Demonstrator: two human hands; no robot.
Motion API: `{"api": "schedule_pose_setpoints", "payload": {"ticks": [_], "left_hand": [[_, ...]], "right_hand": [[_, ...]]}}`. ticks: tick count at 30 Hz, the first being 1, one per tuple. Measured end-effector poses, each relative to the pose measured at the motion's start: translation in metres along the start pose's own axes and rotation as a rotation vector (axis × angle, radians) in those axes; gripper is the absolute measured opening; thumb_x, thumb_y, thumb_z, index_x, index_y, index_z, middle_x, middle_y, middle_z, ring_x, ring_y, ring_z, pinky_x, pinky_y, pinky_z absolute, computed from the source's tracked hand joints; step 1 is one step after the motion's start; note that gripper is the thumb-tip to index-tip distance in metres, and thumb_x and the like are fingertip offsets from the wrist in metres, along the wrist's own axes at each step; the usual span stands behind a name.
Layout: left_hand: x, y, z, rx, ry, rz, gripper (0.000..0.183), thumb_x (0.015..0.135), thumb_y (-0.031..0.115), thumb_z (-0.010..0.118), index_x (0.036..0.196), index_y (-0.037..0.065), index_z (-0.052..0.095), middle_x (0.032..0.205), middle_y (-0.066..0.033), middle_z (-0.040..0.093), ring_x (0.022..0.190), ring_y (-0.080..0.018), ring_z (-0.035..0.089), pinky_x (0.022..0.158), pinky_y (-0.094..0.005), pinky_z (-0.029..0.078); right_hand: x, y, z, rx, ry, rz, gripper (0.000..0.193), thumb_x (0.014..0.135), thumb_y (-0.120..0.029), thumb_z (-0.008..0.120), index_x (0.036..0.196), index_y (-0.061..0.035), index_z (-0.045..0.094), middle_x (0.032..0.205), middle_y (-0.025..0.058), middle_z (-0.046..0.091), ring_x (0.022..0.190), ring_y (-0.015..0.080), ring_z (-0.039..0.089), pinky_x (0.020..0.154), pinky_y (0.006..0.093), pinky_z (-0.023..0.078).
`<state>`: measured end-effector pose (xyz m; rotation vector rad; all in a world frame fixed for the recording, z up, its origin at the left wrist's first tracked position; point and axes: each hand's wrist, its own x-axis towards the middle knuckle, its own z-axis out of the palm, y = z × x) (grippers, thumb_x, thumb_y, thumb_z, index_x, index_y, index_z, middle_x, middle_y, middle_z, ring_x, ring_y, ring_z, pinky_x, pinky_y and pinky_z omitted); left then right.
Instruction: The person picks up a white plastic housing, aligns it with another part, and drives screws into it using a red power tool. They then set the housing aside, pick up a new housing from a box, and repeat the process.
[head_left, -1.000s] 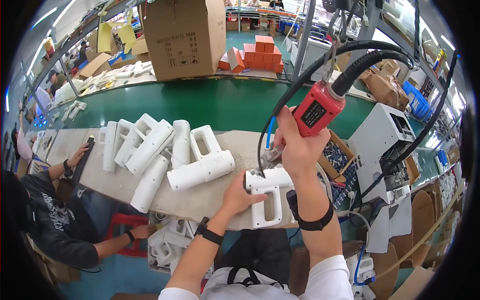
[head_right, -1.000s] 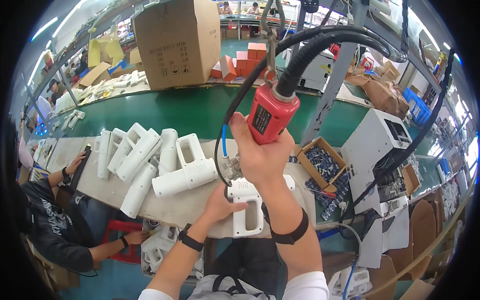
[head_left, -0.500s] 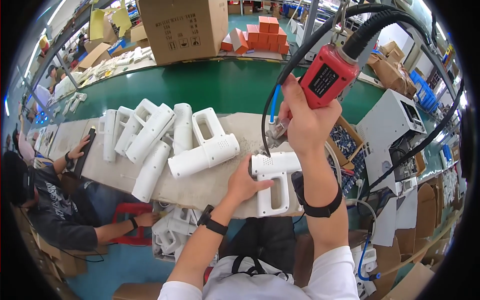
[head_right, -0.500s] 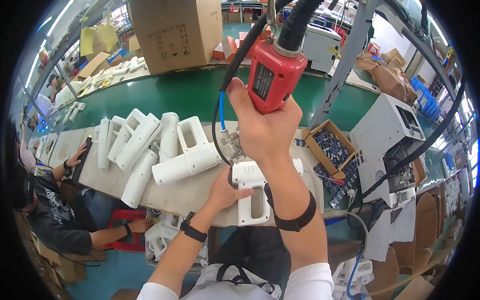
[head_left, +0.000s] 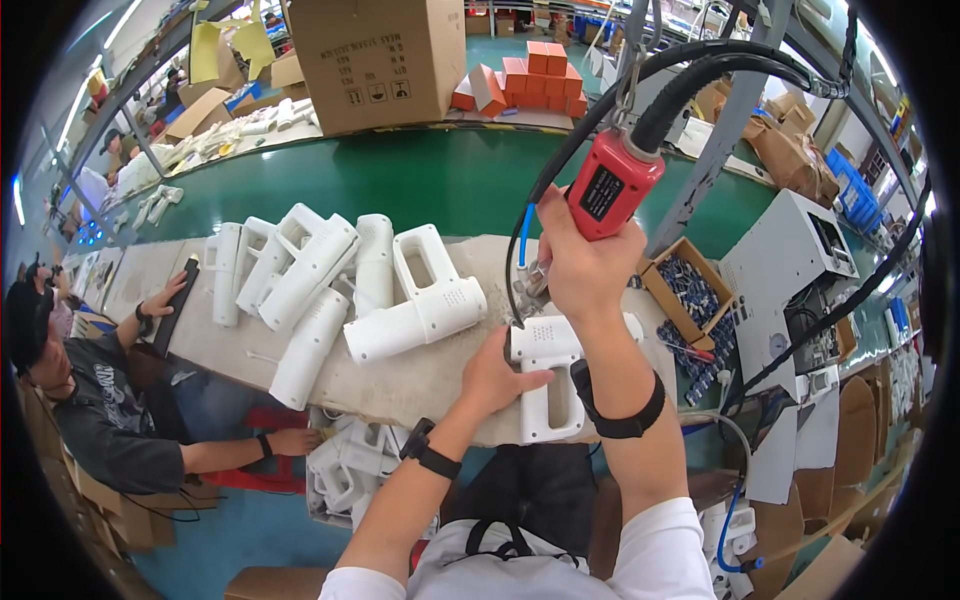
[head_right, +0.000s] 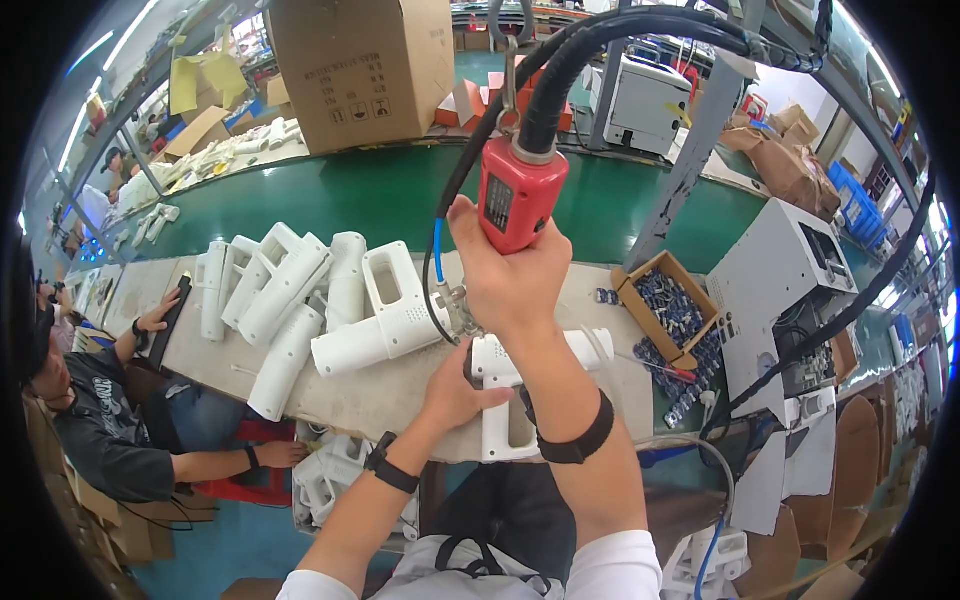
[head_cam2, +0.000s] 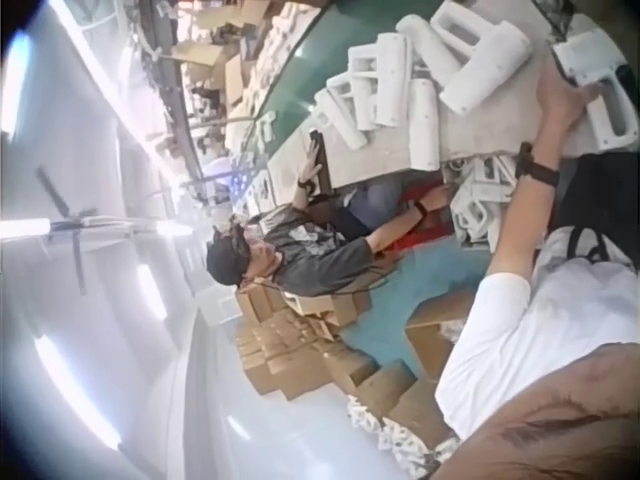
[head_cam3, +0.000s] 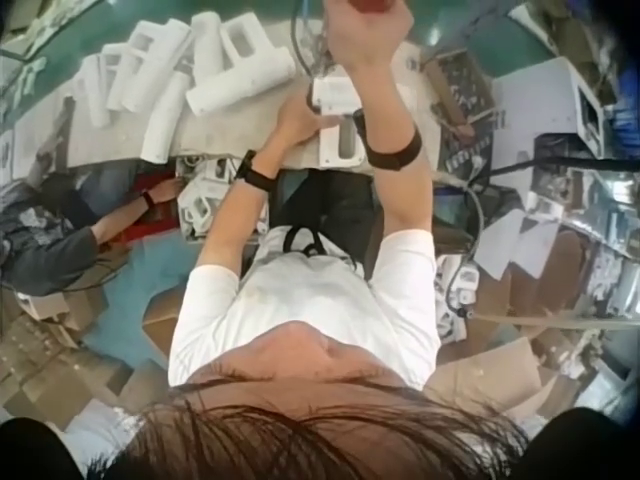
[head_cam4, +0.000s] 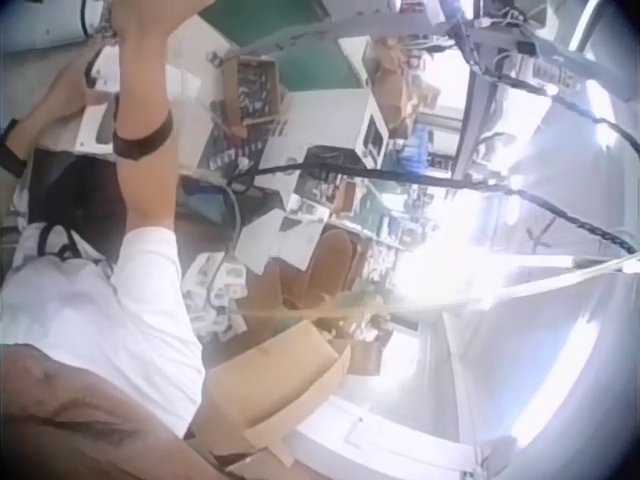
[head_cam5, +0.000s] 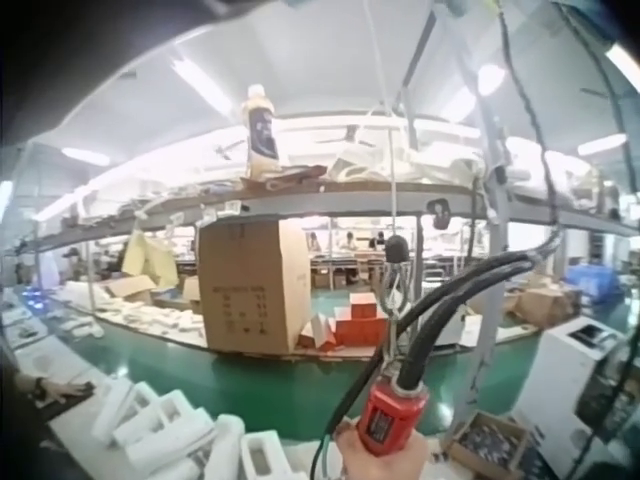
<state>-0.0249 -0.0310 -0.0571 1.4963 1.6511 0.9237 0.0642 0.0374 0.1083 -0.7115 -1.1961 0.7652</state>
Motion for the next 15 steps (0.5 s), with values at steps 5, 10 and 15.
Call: {"api": "schedule_pose_setpoints", "payload": {"ticks": [5,10,15], "left_hand": [[0.001,0.005,-0.007,-0.064,-0.104,-0.073,0.108,0.058,0.037,0.087,0.139,-0.007,0.031,0.128,-0.0191,0.054,0.117,-0.0247,0.054,0.098,-0.0321,0.042],[0.005,-0.007,0.001,-0.075,-0.087,-0.087,0.100,0.059,0.033,0.087,0.137,-0.003,0.036,0.124,-0.0179,0.056,0.110,-0.0244,0.057,0.094,-0.0326,0.045],[0.008,0.001,-0.001,-0.004,-0.143,-0.045,0.100,0.059,0.036,0.087,0.137,-0.002,0.037,0.121,-0.0179,0.059,0.109,-0.0256,0.058,0.092,-0.0334,0.046]], "right_hand": [[0.001,0.013,0.004,0.009,0.018,0.013,0.017,0.083,-0.012,0.070,0.083,0.0025,0.062,0.056,0.0029,0.056,0.042,0.0093,0.050,0.039,0.0235,0.036],[-0.002,0.038,0.009,-0.011,-0.007,0.071,0.017,0.084,-0.013,0.069,0.080,0.0000,0.060,0.055,0.0020,0.054,0.042,0.0085,0.049,0.039,0.0242,0.036],[-0.006,0.048,0.012,-0.092,-0.026,-0.037,0.015,0.083,-0.012,0.069,0.080,-0.0031,0.058,0.060,-0.0005,0.056,0.046,0.0068,0.049,0.043,0.0245,0.038]]}}
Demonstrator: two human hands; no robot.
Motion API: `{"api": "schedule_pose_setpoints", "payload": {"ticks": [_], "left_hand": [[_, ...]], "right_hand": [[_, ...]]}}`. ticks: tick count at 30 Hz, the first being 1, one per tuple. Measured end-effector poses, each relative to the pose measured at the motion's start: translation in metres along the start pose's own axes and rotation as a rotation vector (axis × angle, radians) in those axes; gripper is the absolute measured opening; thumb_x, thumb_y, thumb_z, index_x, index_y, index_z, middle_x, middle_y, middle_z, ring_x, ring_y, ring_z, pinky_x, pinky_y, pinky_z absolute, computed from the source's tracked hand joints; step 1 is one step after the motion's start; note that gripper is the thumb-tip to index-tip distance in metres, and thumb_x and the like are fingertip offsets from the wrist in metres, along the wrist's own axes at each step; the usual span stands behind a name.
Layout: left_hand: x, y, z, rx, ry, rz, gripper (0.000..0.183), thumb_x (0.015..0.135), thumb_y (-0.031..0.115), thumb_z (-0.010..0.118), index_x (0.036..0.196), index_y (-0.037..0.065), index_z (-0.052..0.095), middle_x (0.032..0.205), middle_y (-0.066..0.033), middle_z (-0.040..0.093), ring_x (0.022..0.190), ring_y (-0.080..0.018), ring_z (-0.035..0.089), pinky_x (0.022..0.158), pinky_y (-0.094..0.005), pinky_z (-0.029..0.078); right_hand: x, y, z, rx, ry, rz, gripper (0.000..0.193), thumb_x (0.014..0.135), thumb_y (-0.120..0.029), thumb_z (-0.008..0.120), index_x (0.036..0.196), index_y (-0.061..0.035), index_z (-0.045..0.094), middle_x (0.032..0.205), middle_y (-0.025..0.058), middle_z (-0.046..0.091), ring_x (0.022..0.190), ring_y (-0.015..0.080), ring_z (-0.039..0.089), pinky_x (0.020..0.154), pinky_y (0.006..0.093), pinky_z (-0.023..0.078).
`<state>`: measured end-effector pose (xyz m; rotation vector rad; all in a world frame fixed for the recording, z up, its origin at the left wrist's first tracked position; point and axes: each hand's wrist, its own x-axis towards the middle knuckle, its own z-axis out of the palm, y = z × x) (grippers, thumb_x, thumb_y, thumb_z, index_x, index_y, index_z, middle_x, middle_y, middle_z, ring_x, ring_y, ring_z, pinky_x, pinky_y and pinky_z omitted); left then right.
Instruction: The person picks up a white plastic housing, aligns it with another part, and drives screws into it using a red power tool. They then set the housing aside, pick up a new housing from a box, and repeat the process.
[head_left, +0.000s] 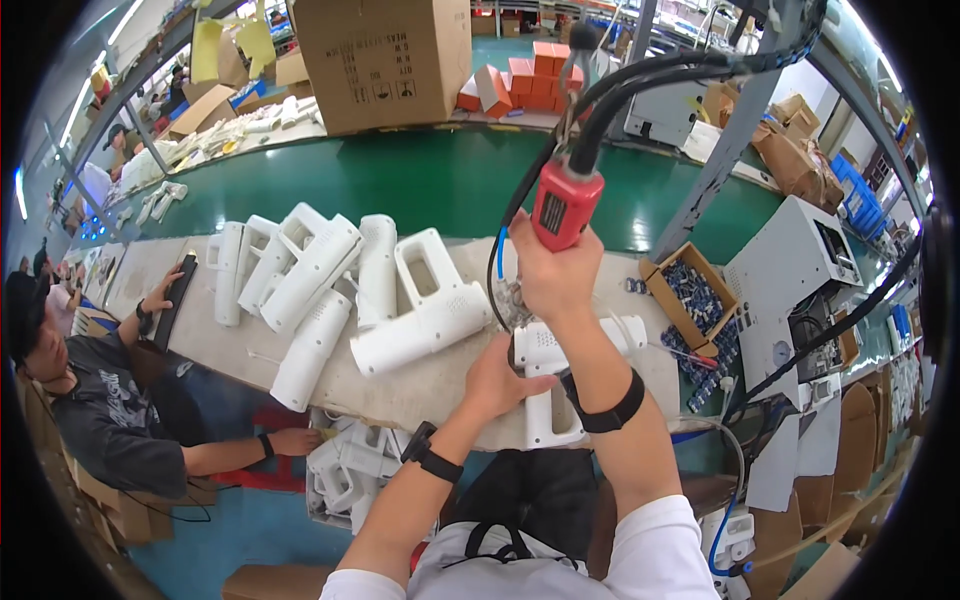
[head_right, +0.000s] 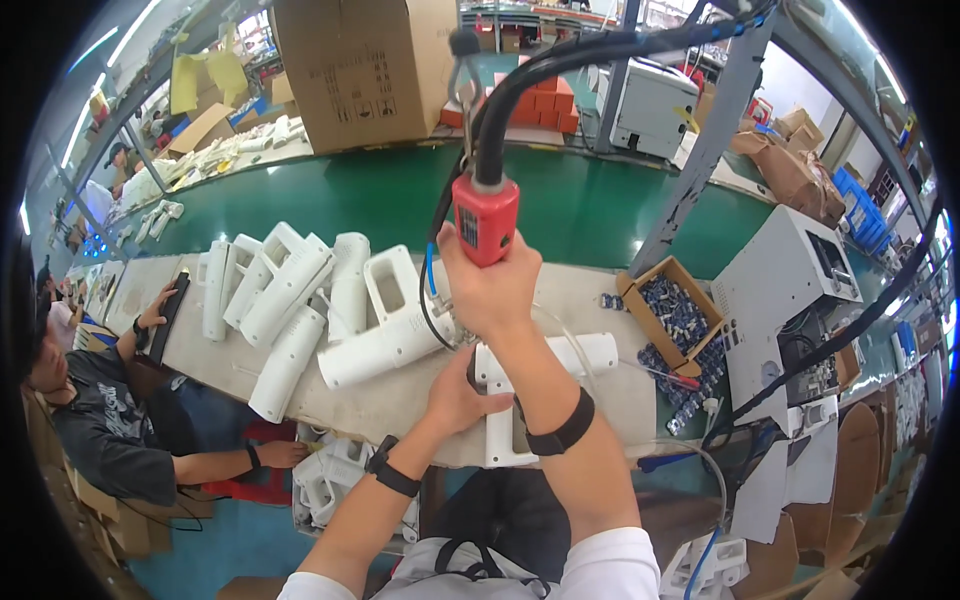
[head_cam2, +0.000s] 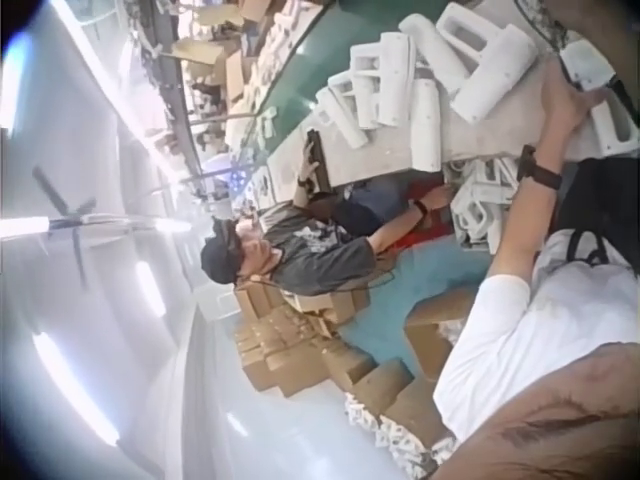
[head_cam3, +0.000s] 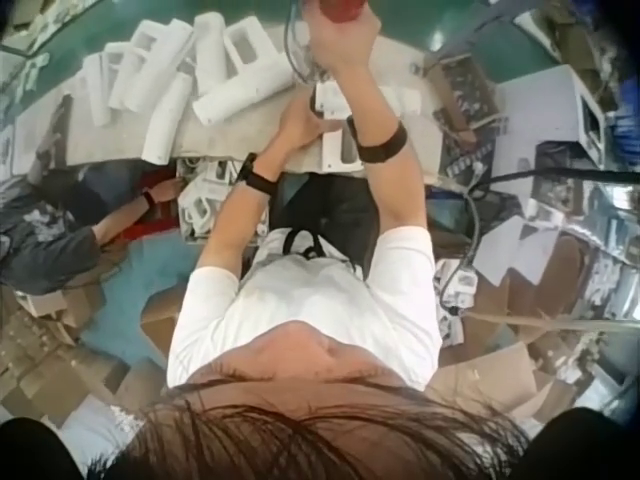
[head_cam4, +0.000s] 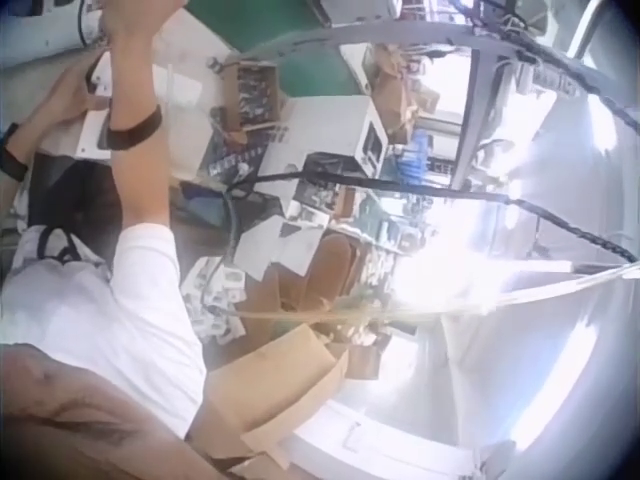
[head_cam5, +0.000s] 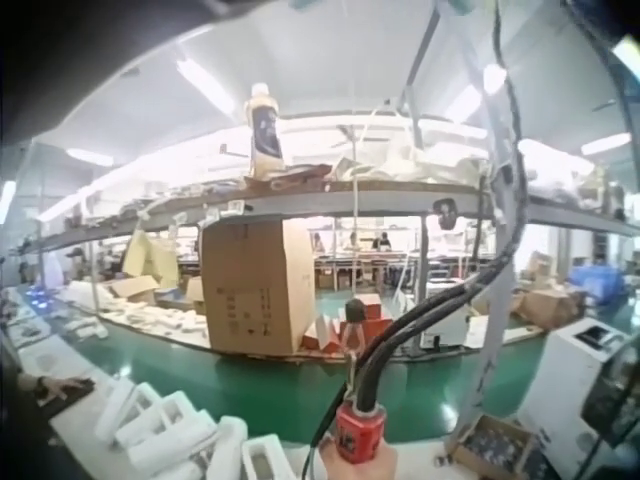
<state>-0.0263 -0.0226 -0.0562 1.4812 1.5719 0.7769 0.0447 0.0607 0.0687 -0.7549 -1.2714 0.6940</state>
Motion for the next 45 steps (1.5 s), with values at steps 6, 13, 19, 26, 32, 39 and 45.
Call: {"api": "schedule_pose_setpoints", "payload": {"ticks": [6,13,19,26,32,39,45], "left_hand": [[-0.008,-0.007,0.009,-0.002,0.166,0.014,0.098,0.062,0.044,0.083,0.139,0.003,0.037,0.120,-0.0166,0.060,0.109,-0.0299,0.059,0.091,-0.0369,0.046],[-0.009,-0.015,-0.003,0.023,0.028,-0.035,0.107,0.060,0.049,0.082,0.144,0.005,0.030,0.128,-0.0185,0.055,0.117,-0.0316,0.055,0.095,-0.0368,0.044],[0.001,-0.026,0.012,-0.002,0.011,0.028,0.109,0.060,0.048,0.081,0.144,0.002,0.028,0.133,-0.0209,0.050,0.120,-0.0329,0.052,0.098,-0.0374,0.042],[-0.015,-0.012,-0.002,-0.062,0.102,0.044,0.105,0.062,0.046,0.080,0.143,0.003,0.029,0.136,-0.0172,0.048,0.119,-0.0328,0.052,0.098,-0.0379,0.043],[-0.021,-0.015,0.000,-0.040,0.153,0.120,0.104,0.064,0.048,0.076,0.144,0.003,0.027,0.140,-0.0164,0.043,0.122,-0.0316,0.049,0.098,-0.0380,0.043],[-0.034,-0.024,0.012,-0.064,0.212,0.093,0.098,0.067,0.047,0.076,0.142,0.003,0.031,0.141,-0.0185,0.041,0.125,-0.0324,0.046,0.102,-0.0382,0.039],[-0.112,-0.035,0.012,-0.025,0.433,0.370,0.071,0.077,0.037,0.072,0.132,0.001,0.043,0.132,-0.0199,0.047,0.119,-0.0331,0.049,0.098,-0.0409,0.042]], "right_hand": [[-0.007,-0.052,-0.021,0.084,0.055,-0.023,0.012,0.084,-0.009,0.067,0.088,-0.0004,0.060,0.061,0.0017,0.057,0.045,0.0074,0.050,0.042,0.0219,0.038],[-0.022,-0.064,-0.022,0.073,-0.010,-0.004,0.012,0.086,-0.010,0.066,0.085,0.0004,0.059,0.051,0.0023,0.052,0.040,0.0092,0.049,0.038,0.0216,0.034],[-0.032,-0.024,-0.019,-0.082,0.001,0.014,0.007,0.086,-0.005,0.061,0.085,0.0013,0.058,0.054,0.0041,0.054,0.041,0.0097,0.049,0.040,0.0230,0.036],[-0.044,-0.021,-0.009,0.053,-0.087,0.126,0.006,0.087,-0.004,0.058,0.089,0.0017,0.058,0.060,0.0050,0.056,0.044,0.0095,0.048,0.042,0.0213,0.036],[-0.016,-0.090,-0.040,0.252,0.156,0.096,0.008,0.087,-0.008,0.063,0.087,-0.0015,0.058,0.065,0.0022,0.056,0.052,0.0077,0.050,0.045,0.0214,0.037],[-0.009,-0.081,-0.047,-0.104,0.175,0.044,0.020,0.088,-0.021,0.068,0.091,-0.0028,0.060,0.066,-0.0006,0.053,0.055,0.0072,0.048,0.050,0.0213,0.036],[-0.008,-0.070,-0.057,-0.167,0.108,0.065,0.032,0.088,-0.022,0.068,0.110,-0.0008,0.056,0.086,0.0026,0.059,0.075,0.0078,0.053,0.065,0.0218,0.040]]}}
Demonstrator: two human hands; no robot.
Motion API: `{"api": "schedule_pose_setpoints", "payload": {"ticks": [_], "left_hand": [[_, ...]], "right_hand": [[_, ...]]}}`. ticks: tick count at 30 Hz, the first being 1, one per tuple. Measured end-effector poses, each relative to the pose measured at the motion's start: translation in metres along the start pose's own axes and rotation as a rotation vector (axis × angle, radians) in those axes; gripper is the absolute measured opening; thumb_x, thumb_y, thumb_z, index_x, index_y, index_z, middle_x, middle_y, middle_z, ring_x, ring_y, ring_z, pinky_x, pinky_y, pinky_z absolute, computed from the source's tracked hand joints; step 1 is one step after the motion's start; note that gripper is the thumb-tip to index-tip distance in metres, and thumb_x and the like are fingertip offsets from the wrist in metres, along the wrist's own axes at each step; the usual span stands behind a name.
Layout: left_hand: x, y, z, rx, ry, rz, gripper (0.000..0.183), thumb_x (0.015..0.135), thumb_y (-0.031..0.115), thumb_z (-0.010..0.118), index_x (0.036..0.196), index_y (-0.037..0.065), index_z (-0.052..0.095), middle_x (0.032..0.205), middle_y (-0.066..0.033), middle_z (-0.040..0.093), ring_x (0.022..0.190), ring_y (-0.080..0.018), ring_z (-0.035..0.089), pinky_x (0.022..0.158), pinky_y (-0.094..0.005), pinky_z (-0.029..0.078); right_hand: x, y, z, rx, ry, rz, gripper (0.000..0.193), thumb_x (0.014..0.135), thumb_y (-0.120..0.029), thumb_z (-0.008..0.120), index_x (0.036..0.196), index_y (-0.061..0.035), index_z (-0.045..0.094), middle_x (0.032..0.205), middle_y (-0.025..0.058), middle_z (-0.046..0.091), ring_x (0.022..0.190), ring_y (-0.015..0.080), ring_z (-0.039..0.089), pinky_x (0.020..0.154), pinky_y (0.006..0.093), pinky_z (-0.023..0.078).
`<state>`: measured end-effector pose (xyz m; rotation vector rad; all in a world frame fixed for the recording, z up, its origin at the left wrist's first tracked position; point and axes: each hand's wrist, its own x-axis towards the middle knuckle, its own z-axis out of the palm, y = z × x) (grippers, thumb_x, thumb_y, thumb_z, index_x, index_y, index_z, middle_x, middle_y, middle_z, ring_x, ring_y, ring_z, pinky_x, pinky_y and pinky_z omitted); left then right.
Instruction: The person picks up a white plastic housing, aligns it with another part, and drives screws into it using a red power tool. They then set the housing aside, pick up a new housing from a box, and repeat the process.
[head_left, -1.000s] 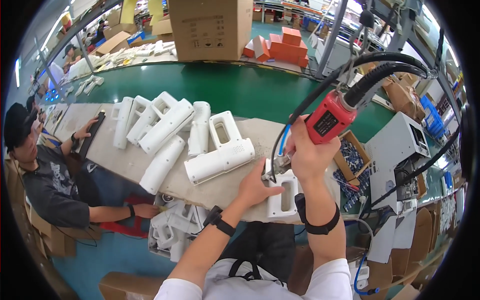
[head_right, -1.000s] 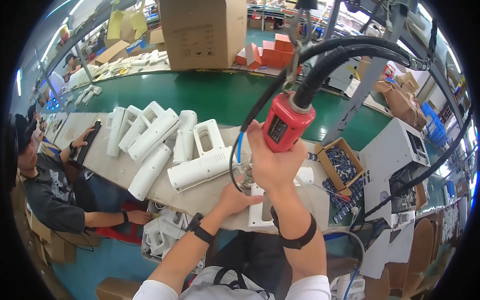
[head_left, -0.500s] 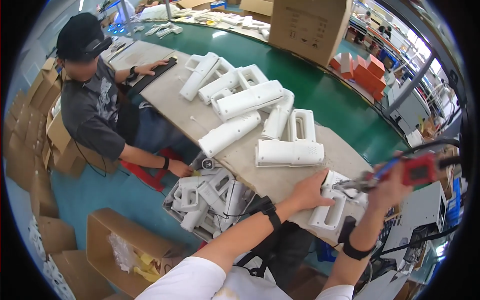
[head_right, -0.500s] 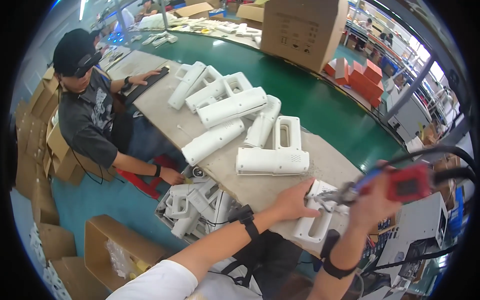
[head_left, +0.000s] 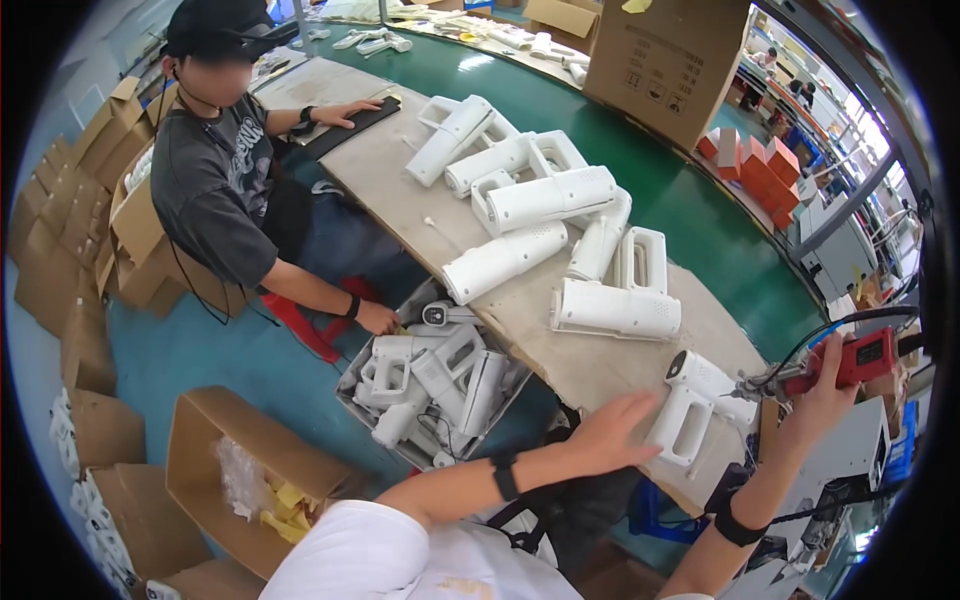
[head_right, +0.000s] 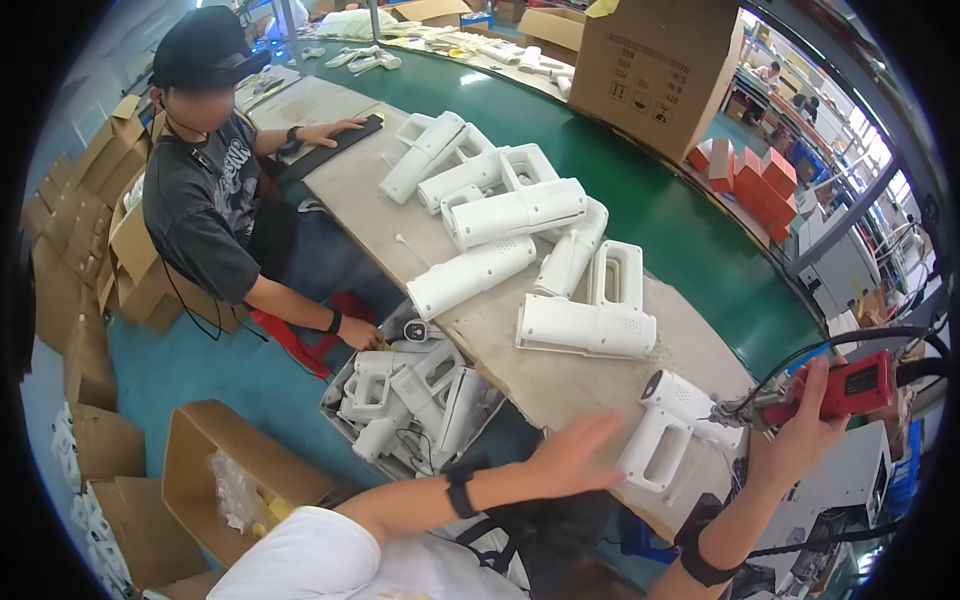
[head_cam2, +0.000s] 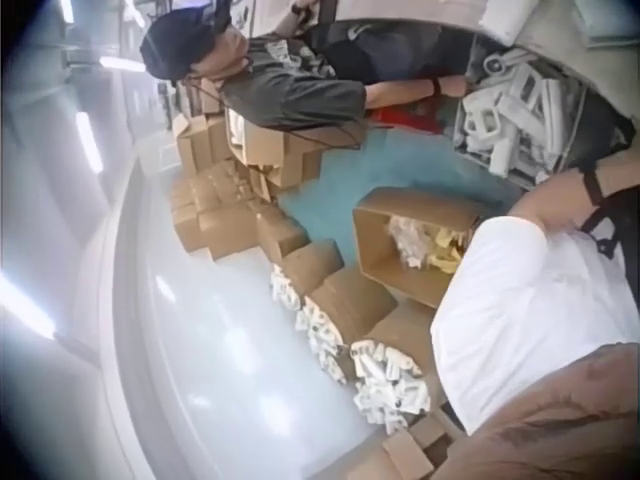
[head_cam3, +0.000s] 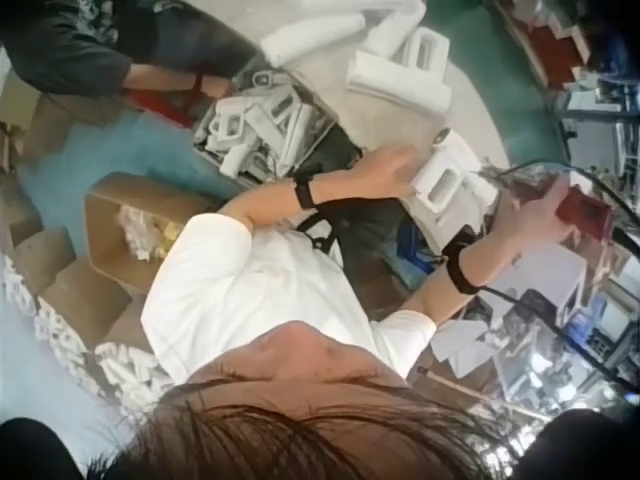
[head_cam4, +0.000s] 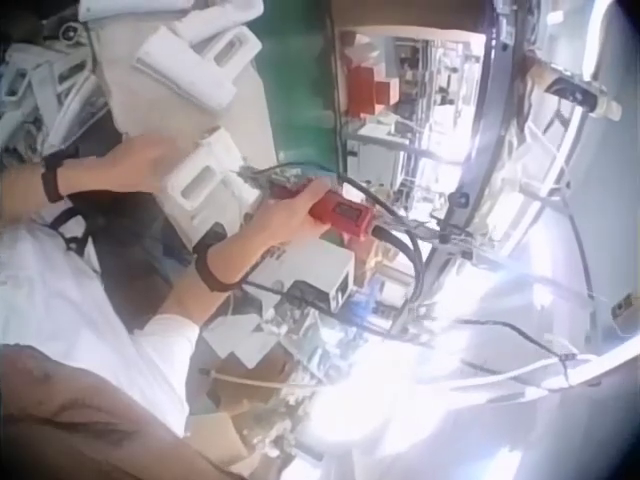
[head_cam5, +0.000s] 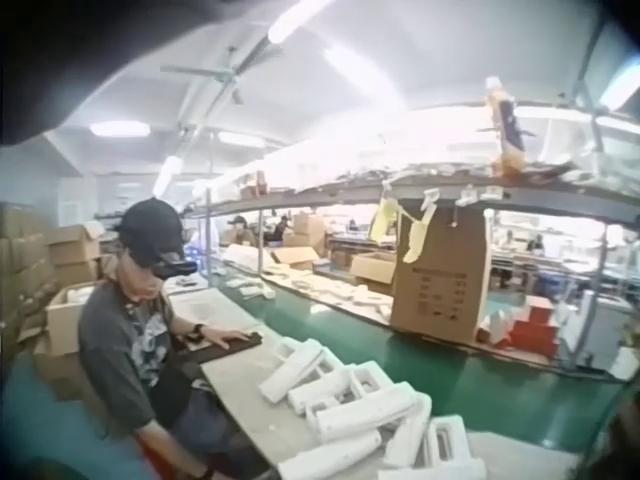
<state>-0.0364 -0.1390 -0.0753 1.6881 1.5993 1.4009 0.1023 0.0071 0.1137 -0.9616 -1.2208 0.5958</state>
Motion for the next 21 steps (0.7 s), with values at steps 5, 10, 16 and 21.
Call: {"api": "schedule_pose_setpoints", "payload": {"ticks": [5,10,16,21], "left_hand": [[-0.065,-0.010,-0.042,-0.051,0.109,-0.027,0.049,0.079,0.026,0.073,0.119,0.003,0.056,0.115,-0.0140,0.057,0.094,-0.0255,0.059,0.080,-0.0334,0.050],[-0.102,-0.035,-0.060,-0.108,0.119,-0.305,0.039,0.079,0.019,0.074,0.113,0.006,0.061,0.107,-0.0064,0.060,0.082,-0.0154,0.058,0.070,-0.0262,0.048],[-0.100,-0.037,-0.057,-0.131,0.111,-0.310,0.038,0.080,0.020,0.073,0.114,0.006,0.061,0.105,-0.0057,0.060,0.081,-0.0148,0.058,0.068,-0.0262,0.048],[-0.088,-0.025,-0.050,-0.164,0.057,-0.317,0.037,0.082,0.021,0.071,0.114,0.006,0.061,0.103,-0.0053,0.061,0.081,-0.0142,0.059,0.067,-0.0265,0.048]], "right_hand": [[-0.015,0.021,-0.031,-0.037,0.028,-0.008,0.049,0.088,-0.023,0.067,0.127,0.0003,0.048,0.113,0.0092,0.058,0.099,0.0163,0.056,0.089,0.0294,0.043],[-0.042,0.018,-0.030,-0.068,0.075,-0.121,0.048,0.092,-0.016,0.058,0.132,0.0041,0.041,0.132,0.0147,0.050,0.120,0.0223,0.048,0.103,0.0339,0.035],[-0.050,0.010,-0.040,-0.064,0.076,-0.195,0.045,0.094,-0.012,0.054,0.132,0.0057,0.039,0.133,0.0155,0.049,0.123,0.0226,0.046,0.106,0.0354,0.034],[-0.049,0.003,-0.041,-0.046,0.085,-0.208,0.045,0.094,-0.012,0.054,0.132,0.0059,0.038,0.133,0.0152,0.049,0.124,0.0228,0.046,0.107,0.0363,0.032]]}}
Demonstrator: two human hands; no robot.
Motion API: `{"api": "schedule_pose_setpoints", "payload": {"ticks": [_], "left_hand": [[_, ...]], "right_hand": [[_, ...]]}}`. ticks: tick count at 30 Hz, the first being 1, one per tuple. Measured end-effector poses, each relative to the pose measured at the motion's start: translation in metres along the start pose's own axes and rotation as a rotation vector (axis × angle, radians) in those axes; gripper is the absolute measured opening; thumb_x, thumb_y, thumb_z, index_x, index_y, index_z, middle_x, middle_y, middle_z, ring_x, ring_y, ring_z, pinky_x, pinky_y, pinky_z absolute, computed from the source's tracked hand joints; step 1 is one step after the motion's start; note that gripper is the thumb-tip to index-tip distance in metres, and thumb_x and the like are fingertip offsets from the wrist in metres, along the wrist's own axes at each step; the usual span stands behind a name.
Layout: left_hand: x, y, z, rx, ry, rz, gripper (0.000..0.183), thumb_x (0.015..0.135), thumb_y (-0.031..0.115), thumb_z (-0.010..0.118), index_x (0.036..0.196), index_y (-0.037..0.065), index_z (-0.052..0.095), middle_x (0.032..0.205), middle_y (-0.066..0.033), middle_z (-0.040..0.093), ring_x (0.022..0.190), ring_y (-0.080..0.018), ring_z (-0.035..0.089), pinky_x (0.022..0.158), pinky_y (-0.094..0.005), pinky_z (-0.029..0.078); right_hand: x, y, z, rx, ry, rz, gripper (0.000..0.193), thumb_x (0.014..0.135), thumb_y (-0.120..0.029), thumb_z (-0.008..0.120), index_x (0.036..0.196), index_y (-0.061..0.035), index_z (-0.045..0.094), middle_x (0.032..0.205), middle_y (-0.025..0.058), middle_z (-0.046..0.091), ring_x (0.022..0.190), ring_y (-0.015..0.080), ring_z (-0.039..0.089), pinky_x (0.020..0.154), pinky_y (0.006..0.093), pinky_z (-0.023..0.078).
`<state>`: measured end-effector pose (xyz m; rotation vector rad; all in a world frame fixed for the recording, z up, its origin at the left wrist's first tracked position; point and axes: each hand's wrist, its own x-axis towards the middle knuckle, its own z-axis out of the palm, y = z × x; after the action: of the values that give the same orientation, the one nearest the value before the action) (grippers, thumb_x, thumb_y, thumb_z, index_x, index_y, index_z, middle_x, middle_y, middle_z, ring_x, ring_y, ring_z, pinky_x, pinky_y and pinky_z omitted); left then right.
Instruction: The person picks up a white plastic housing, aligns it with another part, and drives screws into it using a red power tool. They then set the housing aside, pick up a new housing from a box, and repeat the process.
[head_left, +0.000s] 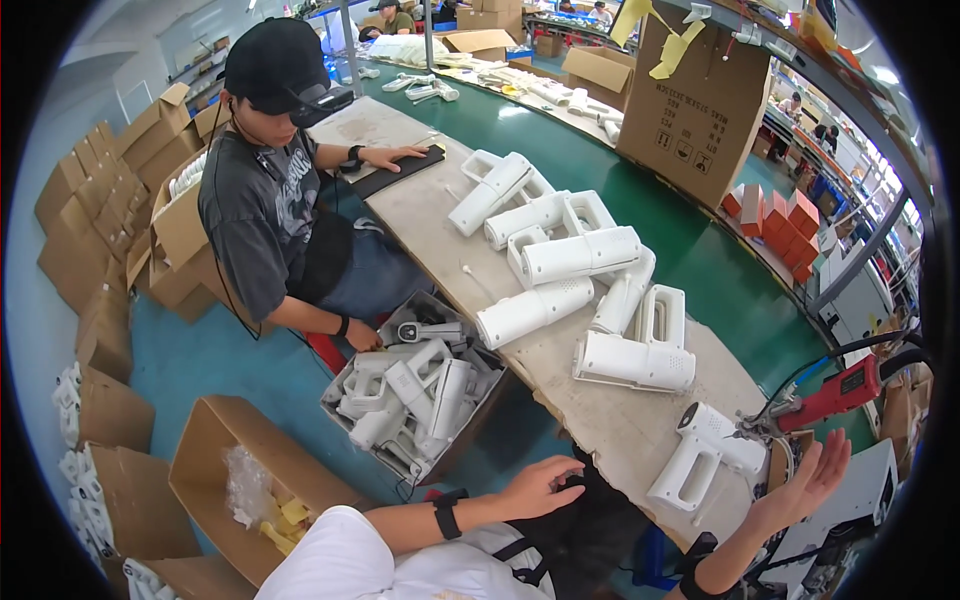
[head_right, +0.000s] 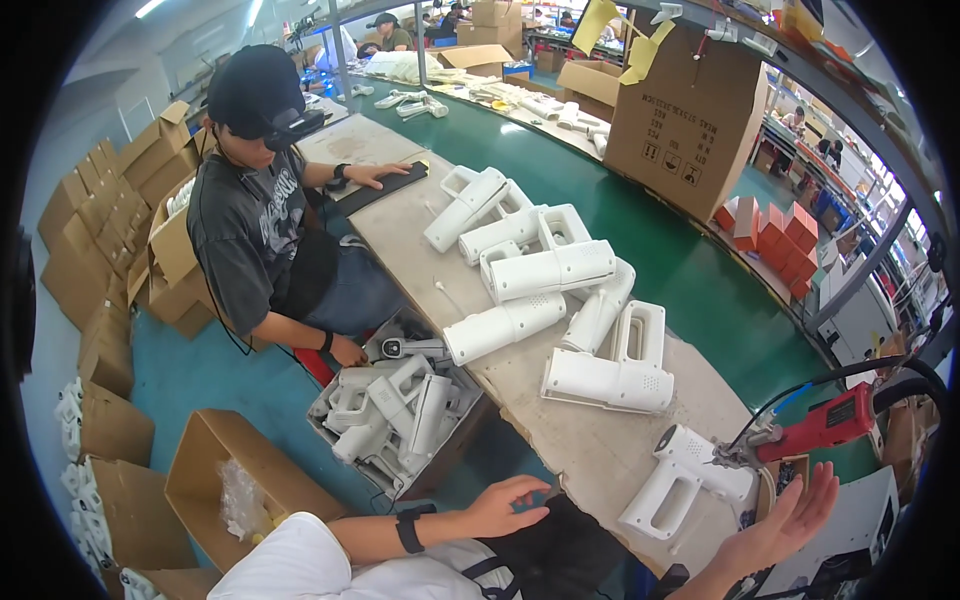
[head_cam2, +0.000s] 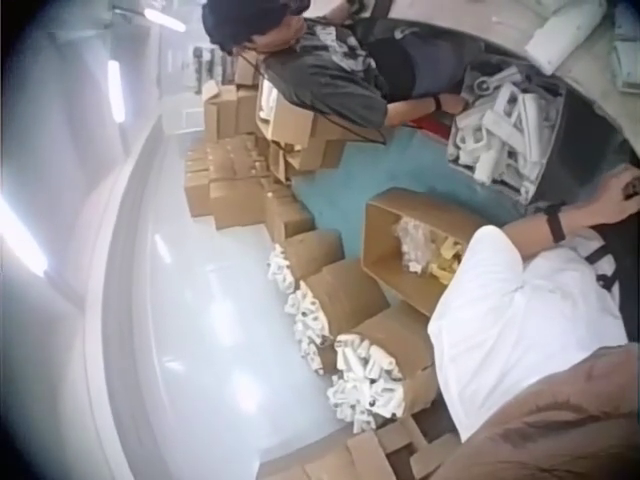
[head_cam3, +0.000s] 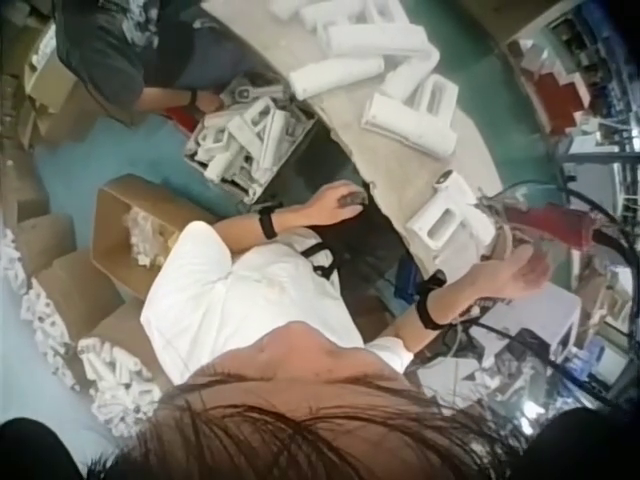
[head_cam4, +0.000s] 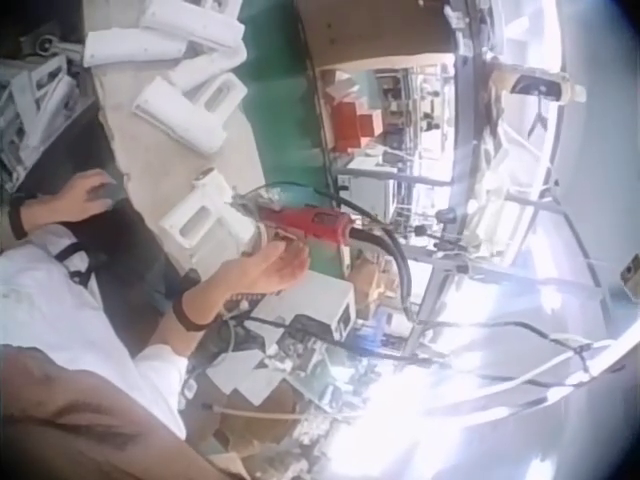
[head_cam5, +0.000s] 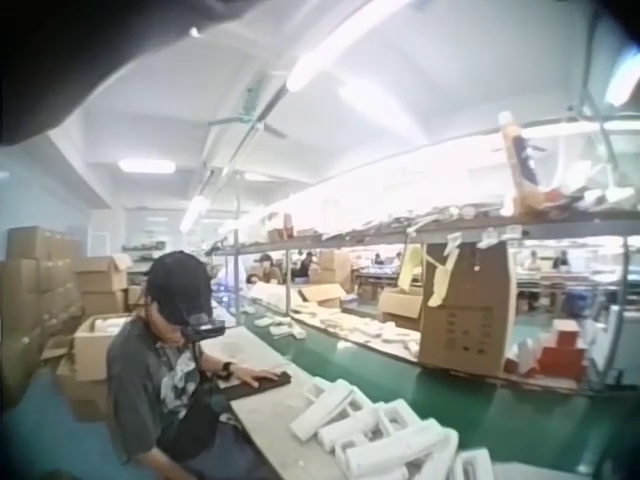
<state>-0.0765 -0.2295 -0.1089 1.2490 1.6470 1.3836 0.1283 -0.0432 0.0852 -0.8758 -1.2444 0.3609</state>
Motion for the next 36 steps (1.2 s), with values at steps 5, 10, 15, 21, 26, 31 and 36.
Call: {"api": "schedule_pose_setpoints", "payload": {"ticks": [5,10,15,21,26,31,36], "left_hand": [[0.001,-0.003,0.003,0.024,0.015,0.018,0.037,0.082,0.021,0.071,0.113,0.005,0.061,0.103,-0.0055,0.063,0.078,-0.0144,0.059,0.065,-0.0281,0.049],[-0.008,-0.016,-0.007,0.031,0.001,-0.020,0.034,0.081,0.020,0.071,0.110,0.006,0.062,0.101,-0.0063,0.064,0.077,-0.0163,0.061,0.066,-0.0282,0.050],[-0.045,-0.061,-0.023,0.121,0.071,-0.068,0.028,0.081,0.021,0.069,0.104,0.005,0.064,0.090,-0.0067,0.065,0.068,-0.0197,0.059,0.061,-0.0322,0.050],[-0.063,-0.079,-0.030,0.116,0.048,-0.229,0.027,0.081,0.021,0.068,0.103,0.005,0.066,0.090,-0.0075,0.066,0.067,-0.0200,0.061,0.063,-0.0325,0.050],[-0.052,-0.080,-0.030,0.142,0.052,-0.202,0.026,0.081,0.020,0.067,0.103,0.005,0.066,0.090,-0.0084,0.066,0.065,-0.0204,0.061,0.063,-0.0328,0.050],[-0.045,-0.072,-0.039,0.099,0.079,-0.207,0.024,0.082,0.019,0.067,0.102,0.004,0.066,0.089,-0.0094,0.066,0.065,-0.0207,0.061,0.062,-0.0328,0.050],[-0.043,-0.054,-0.051,0.145,0.039,-0.164,0.025,0.083,0.015,0.067,0.105,0.003,0.065,0.089,-0.0098,0.066,0.074,-0.0174,0.064,0.066,-0.0283,0.051]], "right_hand": [[0.003,-0.008,0.001,-0.027,-0.026,0.008,0.044,0.094,-0.013,0.053,0.131,0.0066,0.038,0.131,0.0150,0.051,0.125,0.0230,0.045,0.107,0.0364,0.032],[-0.009,-0.002,-0.018,-0.153,0.043,-0.171,0.040,0.094,-0.013,0.054,0.127,0.0073,0.043,0.127,0.0163,0.054,0.114,0.0246,0.054,0.099,0.0333,0.041],[-0.041,-0.004,-0.029,-0.061,0.189,-0.348,0.029,0.091,-0.020,0.059,0.106,0.0044,0.053,0.085,0.0118,0.057,0.066,0.0180,0.053,0.062,0.0266,0.043],[-0.066,-0.006,-0.046,0.231,-0.060,-0.295,0.016,0.093,-0.011,0.049,0.098,0.0040,0.052,0.058,0.0098,0.049,0.045,0.0162,0.040,0.044,0.0261,0.034],[-0.092,-0.038,-0.029,0.265,-0.446,-0.090,0.022,0.094,-0.014,0.049,0.086,0.0061,0.056,0.056,0.0111,0.049,0.046,0.0150,0.040,0.045,0.0247,0.033],[-0.110,-0.015,-0.055,0.329,-0.597,0.244,0.034,0.083,-0.021,0.068,0.096,0.0089,0.057,0.074,0.0169,0.059,0.052,0.0169,0.049,0.044,0.0239,0.035],[-0.120,-0.005,-0.059,0.120,-0.583,0.254,0.033,0.086,-0.030,0.068,0.080,-0.0005,0.054,0.063,0.0000,0.048,0.052,0.0069,0.042,0.052,0.0201,0.032]]}}
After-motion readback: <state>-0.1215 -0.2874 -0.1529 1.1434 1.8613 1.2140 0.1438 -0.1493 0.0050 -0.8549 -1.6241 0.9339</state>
